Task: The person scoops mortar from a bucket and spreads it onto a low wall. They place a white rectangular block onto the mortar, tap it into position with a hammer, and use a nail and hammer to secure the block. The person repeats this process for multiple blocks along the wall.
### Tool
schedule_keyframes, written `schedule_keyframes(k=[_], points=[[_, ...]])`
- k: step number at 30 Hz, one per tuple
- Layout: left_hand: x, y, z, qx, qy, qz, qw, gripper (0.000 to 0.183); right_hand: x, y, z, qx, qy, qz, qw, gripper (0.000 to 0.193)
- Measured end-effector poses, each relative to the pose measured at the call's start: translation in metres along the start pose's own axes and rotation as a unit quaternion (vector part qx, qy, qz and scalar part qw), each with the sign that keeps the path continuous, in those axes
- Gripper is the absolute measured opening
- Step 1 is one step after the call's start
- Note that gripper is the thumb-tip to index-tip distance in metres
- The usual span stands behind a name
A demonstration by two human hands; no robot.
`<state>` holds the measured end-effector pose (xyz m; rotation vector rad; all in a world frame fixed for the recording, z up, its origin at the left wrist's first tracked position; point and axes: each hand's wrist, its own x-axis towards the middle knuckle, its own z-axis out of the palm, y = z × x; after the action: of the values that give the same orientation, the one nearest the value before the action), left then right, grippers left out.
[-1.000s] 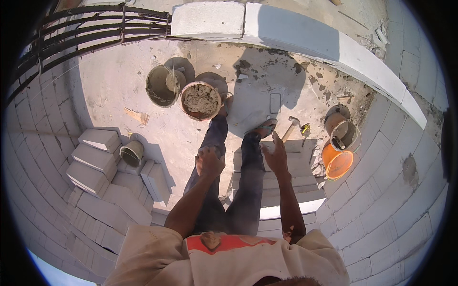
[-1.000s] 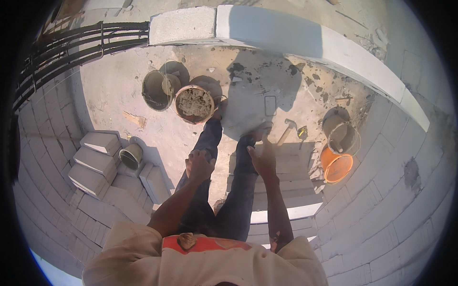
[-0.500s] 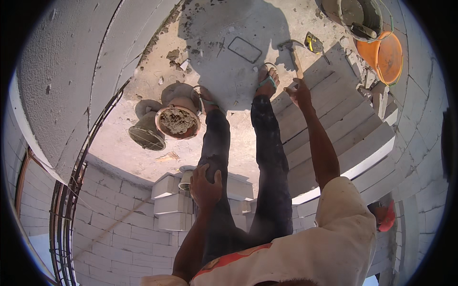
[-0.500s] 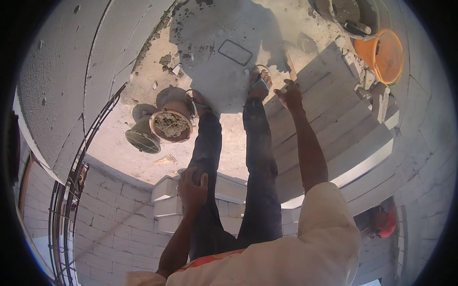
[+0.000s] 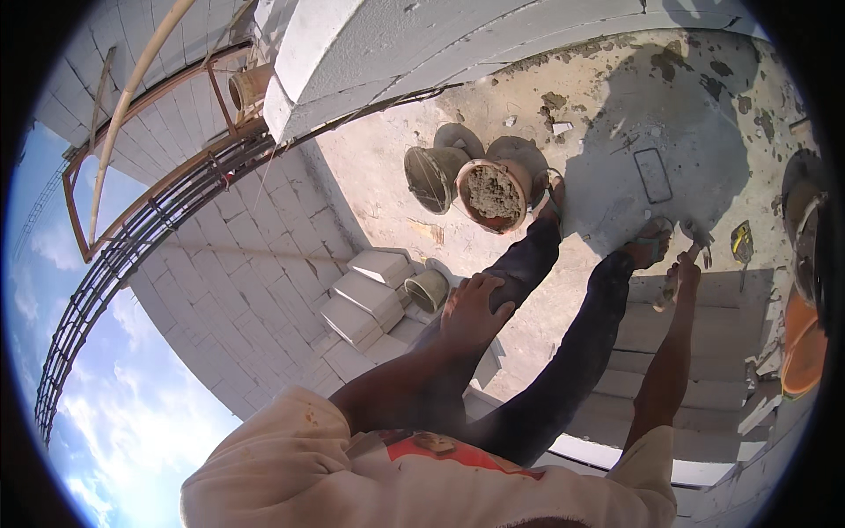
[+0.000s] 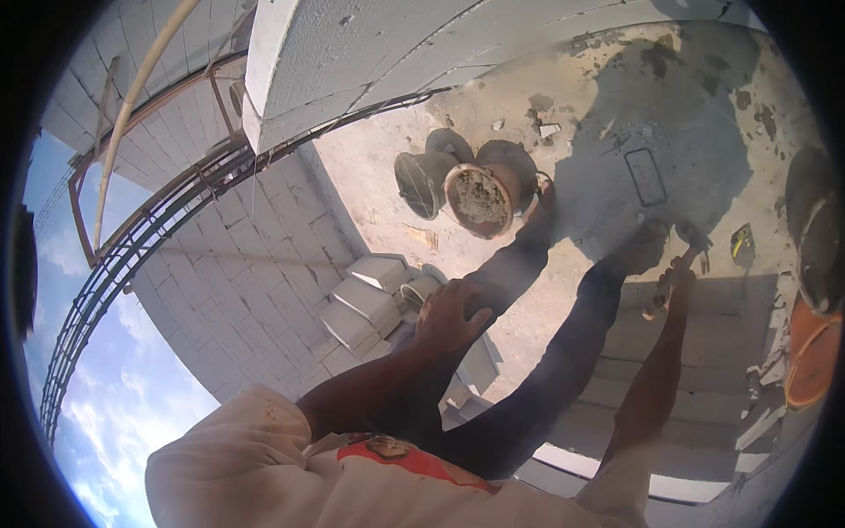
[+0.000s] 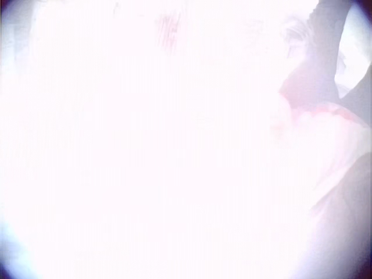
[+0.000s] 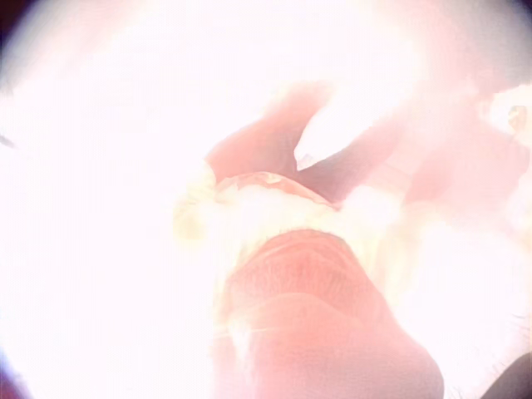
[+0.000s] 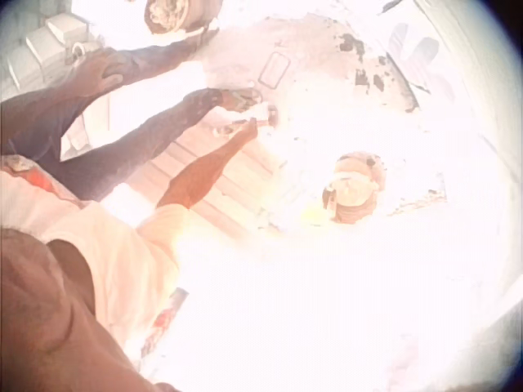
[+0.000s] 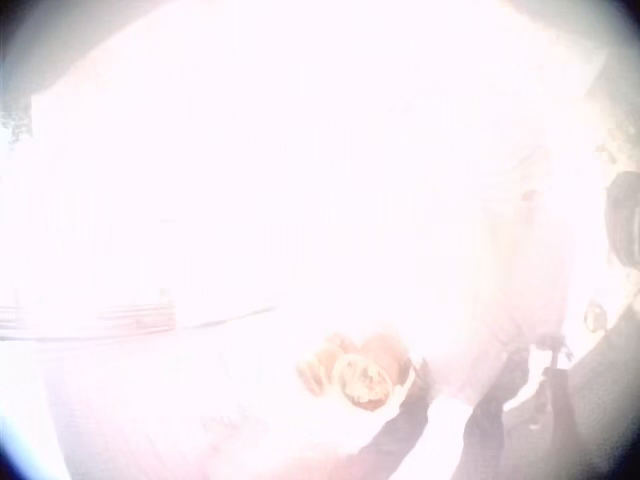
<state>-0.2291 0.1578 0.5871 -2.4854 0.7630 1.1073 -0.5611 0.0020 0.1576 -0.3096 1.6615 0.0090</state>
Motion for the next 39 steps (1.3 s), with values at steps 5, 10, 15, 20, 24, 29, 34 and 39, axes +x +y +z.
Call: schedule_keyframes(k=[5, 10, 15, 20, 24, 29, 34, 39], points=[[0.013, -0.013, -0.05, -0.185, 0.024, 0.059, 0.981, 0.047, -0.171, 0.003, 0.009, -0.223, -0.002, -0.218, 0.95, 0.02], [0.053, -0.035, -0.177, -0.3, 0.255, 0.196, 0.898, 0.039, -0.403, -0.123, 0.04, -0.247, -0.005, -0.184, 0.951, 0.043], [0.1, -0.082, -0.334, -0.151, 0.481, 0.206, 0.838, 0.039, -0.507, -0.247, 0.087, -0.406, -0.047, -0.383, 0.828, 0.057], [0.185, -0.108, -0.397, -0.081, 0.323, 0.272, 0.903, 0.052, -0.577, -0.399, 0.235, -0.456, -0.062, -0.551, 0.696, 0.053], [0.217, -0.121, -0.4, -0.077, 0.203, 0.267, 0.939, 0.069, -0.564, -0.49, 0.372, -0.559, -0.059, -0.593, 0.576, 0.05], [0.231, -0.12, -0.398, -0.147, 0.134, 0.269, 0.942, 0.065, -0.534, -0.525, 0.477, -0.696, -0.081, -0.591, 0.4, 0.052], [0.226, -0.112, -0.404, -0.148, 0.135, 0.277, 0.94, 0.055, -0.433, -0.528, 0.526, -0.766, -0.085, -0.518, 0.37, 0.05], [0.219, -0.11, -0.41, -0.194, 0.119, 0.25, 0.941, 0.051, -0.433, -0.508, 0.543, -0.778, -0.113, -0.464, 0.408, 0.047]])
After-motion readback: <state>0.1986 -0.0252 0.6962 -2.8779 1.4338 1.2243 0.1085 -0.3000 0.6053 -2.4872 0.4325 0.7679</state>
